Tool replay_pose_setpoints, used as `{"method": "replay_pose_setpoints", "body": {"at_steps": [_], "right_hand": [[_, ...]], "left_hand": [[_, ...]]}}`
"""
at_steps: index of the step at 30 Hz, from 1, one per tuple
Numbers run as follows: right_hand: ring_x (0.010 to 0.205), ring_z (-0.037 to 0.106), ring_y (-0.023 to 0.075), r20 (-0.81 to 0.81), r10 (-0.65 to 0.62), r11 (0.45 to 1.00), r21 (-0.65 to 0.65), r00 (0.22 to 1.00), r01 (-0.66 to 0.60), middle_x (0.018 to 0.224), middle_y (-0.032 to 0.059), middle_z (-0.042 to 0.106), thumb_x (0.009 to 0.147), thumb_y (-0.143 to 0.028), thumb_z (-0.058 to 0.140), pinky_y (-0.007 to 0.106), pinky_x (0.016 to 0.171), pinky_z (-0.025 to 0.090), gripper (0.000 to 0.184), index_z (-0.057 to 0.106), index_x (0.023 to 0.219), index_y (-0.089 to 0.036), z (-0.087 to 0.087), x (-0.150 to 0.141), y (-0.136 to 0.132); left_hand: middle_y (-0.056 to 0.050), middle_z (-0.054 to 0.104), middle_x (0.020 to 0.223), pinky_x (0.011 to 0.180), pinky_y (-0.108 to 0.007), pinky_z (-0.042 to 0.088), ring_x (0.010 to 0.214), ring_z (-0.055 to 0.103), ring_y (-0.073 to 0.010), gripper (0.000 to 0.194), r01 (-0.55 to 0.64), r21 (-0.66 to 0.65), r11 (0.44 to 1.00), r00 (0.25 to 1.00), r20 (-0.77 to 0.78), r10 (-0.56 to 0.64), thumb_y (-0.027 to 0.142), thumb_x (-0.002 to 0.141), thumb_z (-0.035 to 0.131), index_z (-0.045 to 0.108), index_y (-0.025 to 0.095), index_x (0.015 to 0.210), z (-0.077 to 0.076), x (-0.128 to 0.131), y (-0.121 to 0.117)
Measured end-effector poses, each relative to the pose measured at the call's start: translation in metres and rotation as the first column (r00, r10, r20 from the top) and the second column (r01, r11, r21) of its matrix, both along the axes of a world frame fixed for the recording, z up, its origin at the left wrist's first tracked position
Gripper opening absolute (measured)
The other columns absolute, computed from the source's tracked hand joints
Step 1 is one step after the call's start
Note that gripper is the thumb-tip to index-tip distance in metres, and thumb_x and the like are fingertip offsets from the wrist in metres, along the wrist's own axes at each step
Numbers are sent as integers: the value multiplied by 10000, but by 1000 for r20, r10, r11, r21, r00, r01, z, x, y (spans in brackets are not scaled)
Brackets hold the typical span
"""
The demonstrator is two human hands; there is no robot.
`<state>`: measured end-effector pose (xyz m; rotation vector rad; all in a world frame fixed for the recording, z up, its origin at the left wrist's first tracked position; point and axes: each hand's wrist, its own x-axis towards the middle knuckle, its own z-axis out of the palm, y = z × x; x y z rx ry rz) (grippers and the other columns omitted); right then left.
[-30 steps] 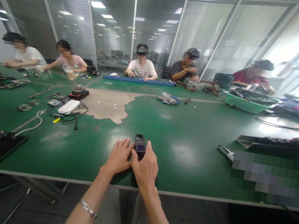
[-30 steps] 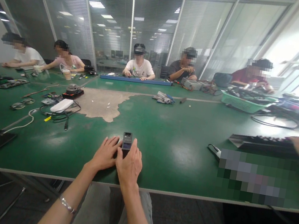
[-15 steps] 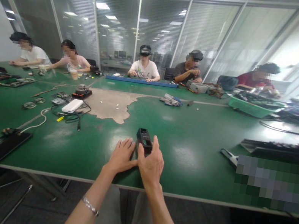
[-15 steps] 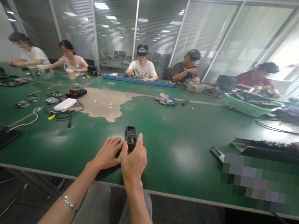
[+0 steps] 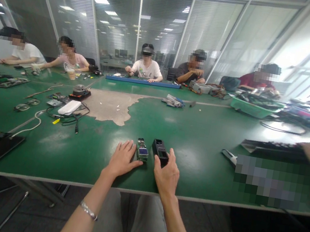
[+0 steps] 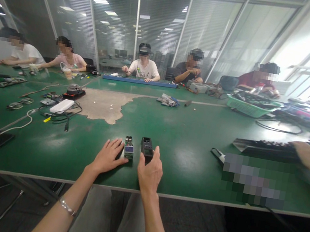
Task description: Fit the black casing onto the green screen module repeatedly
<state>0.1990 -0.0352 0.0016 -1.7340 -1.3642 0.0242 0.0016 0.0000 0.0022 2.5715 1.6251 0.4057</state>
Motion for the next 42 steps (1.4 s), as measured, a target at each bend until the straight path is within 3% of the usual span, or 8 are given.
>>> {"method": "replay_pose_setpoints", "body": {"at_steps": [15,19,23,26,30,33,36,42], "right_hand": [[1117,547,354,126,-11,1000,-8,992,12,1295,262,581,868,-525,509,480,947,444,767,405,1412,6,-11,1,2],[1098,565,340,-11,-31,998,53,999,32,1214,242,623,854,-594,513,477,975,419,705,536,1285,-37,-7,3,4],[910,634,255,-286,-34,997,59,958,53,1030,151,684,879,-562,500,385,843,478,486,603,1096,-140,-1,9,-1],[758,624,216,-356,-77,995,37,931,97,845,90,678,887,-568,489,341,747,472,407,602,913,-178,2,14,-7],[745,612,227,-338,-100,994,2,936,107,810,98,664,922,-604,392,350,719,458,485,611,919,-172,4,14,-10],[921,627,271,-259,-38,997,57,965,55,1052,179,665,853,-646,503,381,798,478,633,569,1182,-109,1,8,-4],[1115,560,345,-33,-28,997,73,999,30,1231,257,596,773,-658,601,463,940,438,874,455,1357,-25,-6,3,3],[1066,586,336,112,-11,1000,-25,994,14,1185,254,644,872,-517,507,465,949,428,693,511,1330,3,-11,3,6]], "left_hand": [[-121,310,1573,1177,-557,146,1462,221,-322,816,6,-11,1000,1000,14,-5,768,898,302,347,211,1493,-1,0,1],[-120,308,1574,1176,-554,149,1461,225,-318,793,12,-8,1000,1000,20,-12,760,906,292,355,227,1490,2,-1,0],[-123,309,1573,1175,-554,150,1459,231,-316,777,9,-9,1000,1000,14,-9,755,911,284,363,238,1487,3,-1,0],[-123,306,1574,1176,-550,147,1460,230,-313,780,9,-8,1000,1000,16,-8,756,913,272,368,234,1484,3,-1,-1],[-128,311,1572,1177,-543,148,1460,231,-309,788,7,-5,1000,1000,24,-7,760,911,269,377,224,1478,4,-1,-2],[-119,323,1567,1176,-545,149,1458,233,-308,774,7,-4,1000,1000,28,-7,753,912,290,380,229,1473,4,-1,-3],[-112,327,1566,1175,-545,152,1458,233,-308,762,7,0,1000,999,32,-7,749,911,306,379,237,1472,3,-1,-3],[-119,321,1568,1174,-549,158,1452,246,-314,764,10,7,1000,999,36,-10,749,911,308,385,231,1467,3,-2,-3]]}}
